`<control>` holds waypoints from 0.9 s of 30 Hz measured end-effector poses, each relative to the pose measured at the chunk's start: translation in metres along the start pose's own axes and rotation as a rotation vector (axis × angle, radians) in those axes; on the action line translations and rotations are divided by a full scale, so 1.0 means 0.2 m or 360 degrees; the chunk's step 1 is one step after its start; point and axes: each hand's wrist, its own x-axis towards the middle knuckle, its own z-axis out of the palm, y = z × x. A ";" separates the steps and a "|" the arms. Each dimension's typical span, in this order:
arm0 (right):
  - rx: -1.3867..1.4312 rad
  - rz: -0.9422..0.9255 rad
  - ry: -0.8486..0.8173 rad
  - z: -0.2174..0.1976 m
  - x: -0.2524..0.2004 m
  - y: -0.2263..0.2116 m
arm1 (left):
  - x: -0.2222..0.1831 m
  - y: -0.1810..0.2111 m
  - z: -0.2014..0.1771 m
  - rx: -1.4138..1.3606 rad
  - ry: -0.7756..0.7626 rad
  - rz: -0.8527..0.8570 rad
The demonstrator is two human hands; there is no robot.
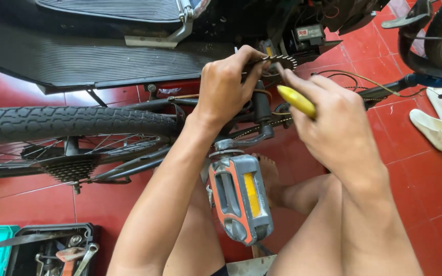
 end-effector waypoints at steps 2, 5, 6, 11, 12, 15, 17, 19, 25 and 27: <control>0.0033 -0.0025 0.0084 0.00 -0.01 -0.01 | 0.00 0.00 0.00 -0.0007 0.0013 0.0001; -0.0001 -0.0080 0.0204 0.08 0.01 0.03 | -0.01 -0.01 0.01 -0.0008 0.0002 -0.0006; -0.0069 -0.0122 0.0226 0.13 0.03 0.05 | -0.01 -0.01 0.01 0.0003 -0.0009 -0.0025; -0.0085 -0.0155 0.0194 0.19 0.07 0.06 | -0.01 -0.01 0.01 0.0030 -0.0006 -0.0035; -0.0150 -0.0137 0.0134 0.17 0.06 0.05 | -0.01 -0.01 0.01 0.0043 -0.0009 -0.0054; -0.0179 -0.0139 0.0190 0.21 0.09 0.06 | -0.02 -0.02 0.02 0.0022 -0.0037 -0.0080; -0.0143 -0.0166 0.0211 0.24 0.14 0.08 | -0.02 -0.03 0.01 0.0040 -0.0024 -0.0057; -0.0104 -0.0183 0.0240 0.23 0.14 0.07 | -0.02 -0.02 0.01 0.0055 -0.0023 -0.0027; -0.0193 -0.0143 0.0189 0.26 0.14 0.08 | -0.03 -0.03 0.02 0.0047 -0.0050 -0.0042; -0.0224 -0.0188 0.0261 0.28 0.14 0.08 | -0.03 -0.02 0.01 0.0036 -0.0006 -0.0019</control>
